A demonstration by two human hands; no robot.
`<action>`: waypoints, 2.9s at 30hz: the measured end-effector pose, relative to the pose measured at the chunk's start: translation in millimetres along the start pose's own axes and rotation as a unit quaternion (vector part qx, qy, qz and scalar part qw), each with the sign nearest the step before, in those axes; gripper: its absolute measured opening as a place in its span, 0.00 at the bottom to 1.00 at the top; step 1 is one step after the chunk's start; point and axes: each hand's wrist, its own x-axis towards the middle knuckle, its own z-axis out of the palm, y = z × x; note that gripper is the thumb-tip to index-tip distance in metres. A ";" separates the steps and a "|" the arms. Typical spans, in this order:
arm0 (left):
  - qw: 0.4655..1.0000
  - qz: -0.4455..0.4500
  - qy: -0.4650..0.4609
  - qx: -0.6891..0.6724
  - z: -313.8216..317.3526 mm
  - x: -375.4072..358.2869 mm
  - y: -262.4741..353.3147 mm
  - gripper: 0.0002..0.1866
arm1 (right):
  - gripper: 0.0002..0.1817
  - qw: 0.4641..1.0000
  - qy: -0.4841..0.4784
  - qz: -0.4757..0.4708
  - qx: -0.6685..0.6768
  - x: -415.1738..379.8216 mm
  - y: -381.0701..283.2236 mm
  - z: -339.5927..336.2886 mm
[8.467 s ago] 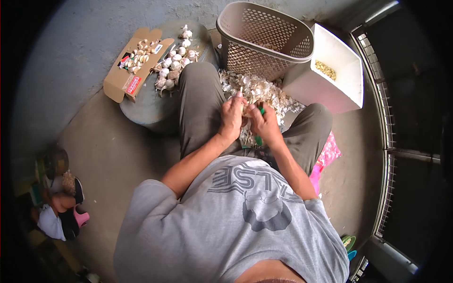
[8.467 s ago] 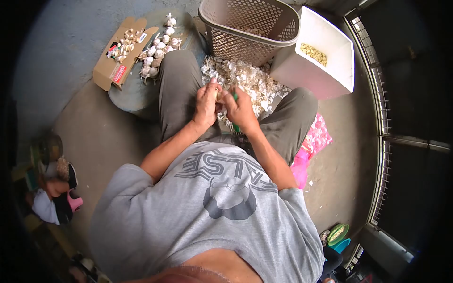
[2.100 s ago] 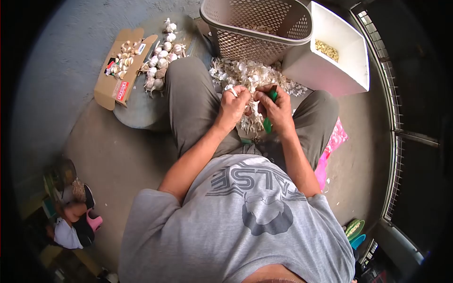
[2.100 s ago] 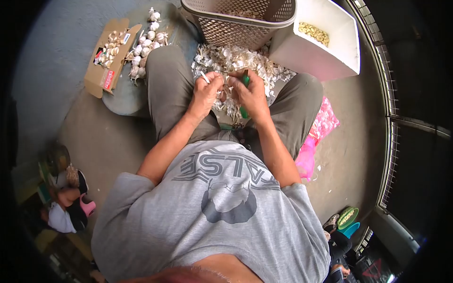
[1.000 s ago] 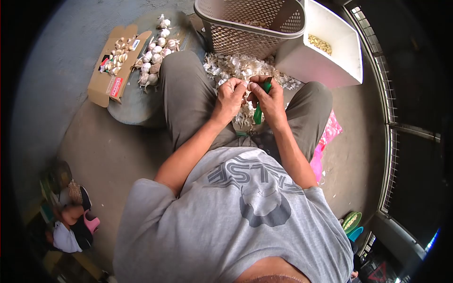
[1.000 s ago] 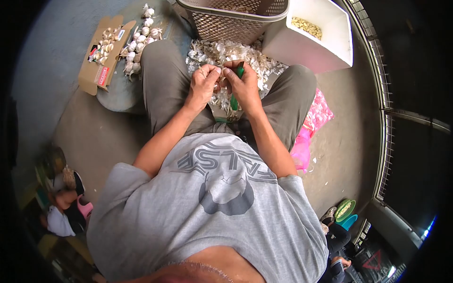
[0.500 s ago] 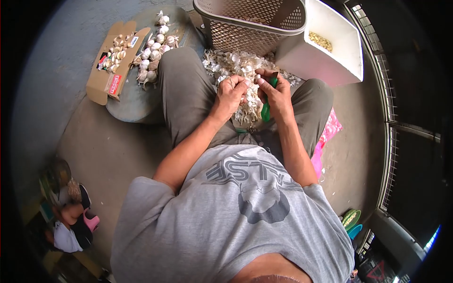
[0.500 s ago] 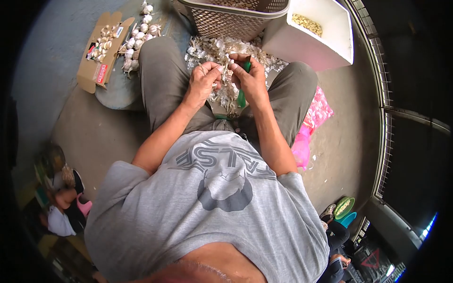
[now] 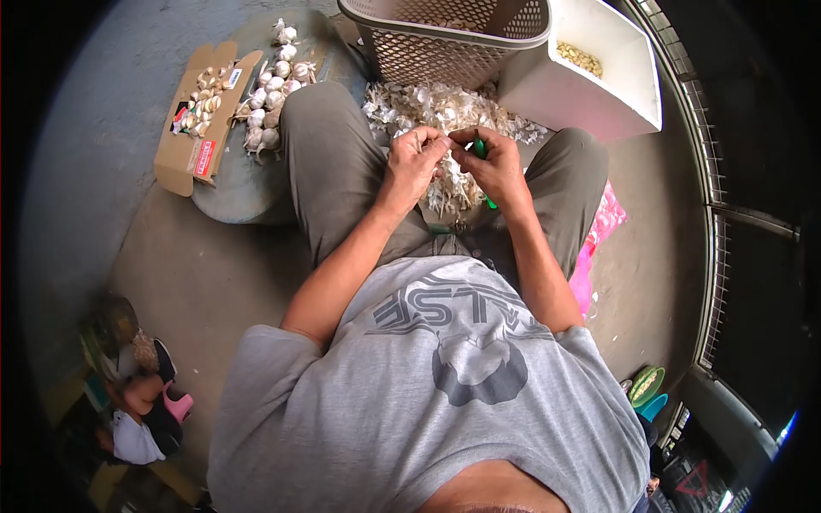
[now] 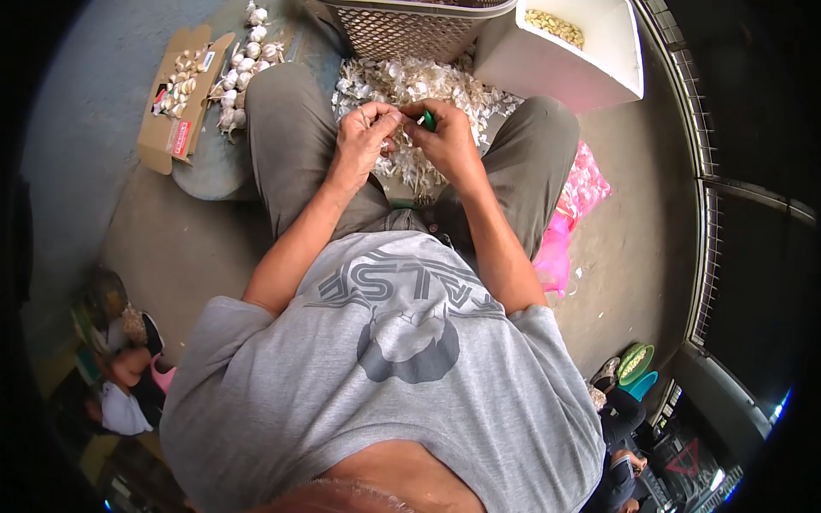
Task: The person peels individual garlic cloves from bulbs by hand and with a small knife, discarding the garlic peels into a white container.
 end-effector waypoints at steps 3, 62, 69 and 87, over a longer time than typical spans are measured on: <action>1.000 0.021 -0.004 0.012 -2.2 3.4 -4.5 0.09 | 0.09 1.000 0.011 0.010 0.025 3.4 3.8 -0.8; 0.984 -0.073 -0.051 -0.151 -1.2 2.1 -1.0 0.14 | 0.09 0.960 0.061 0.069 0.265 8.1 -19.0 -24.3; 0.976 -0.088 -0.041 -0.193 -2.4 0.6 2.8 0.10 | 0.06 0.961 0.024 0.086 0.260 14.4 -39.1 -19.6; 0.977 -0.020 0.002 -0.214 -7.3 2.3 1.0 0.11 | 0.13 0.997 -0.032 0.056 0.048 -2.3 -34.0 13.2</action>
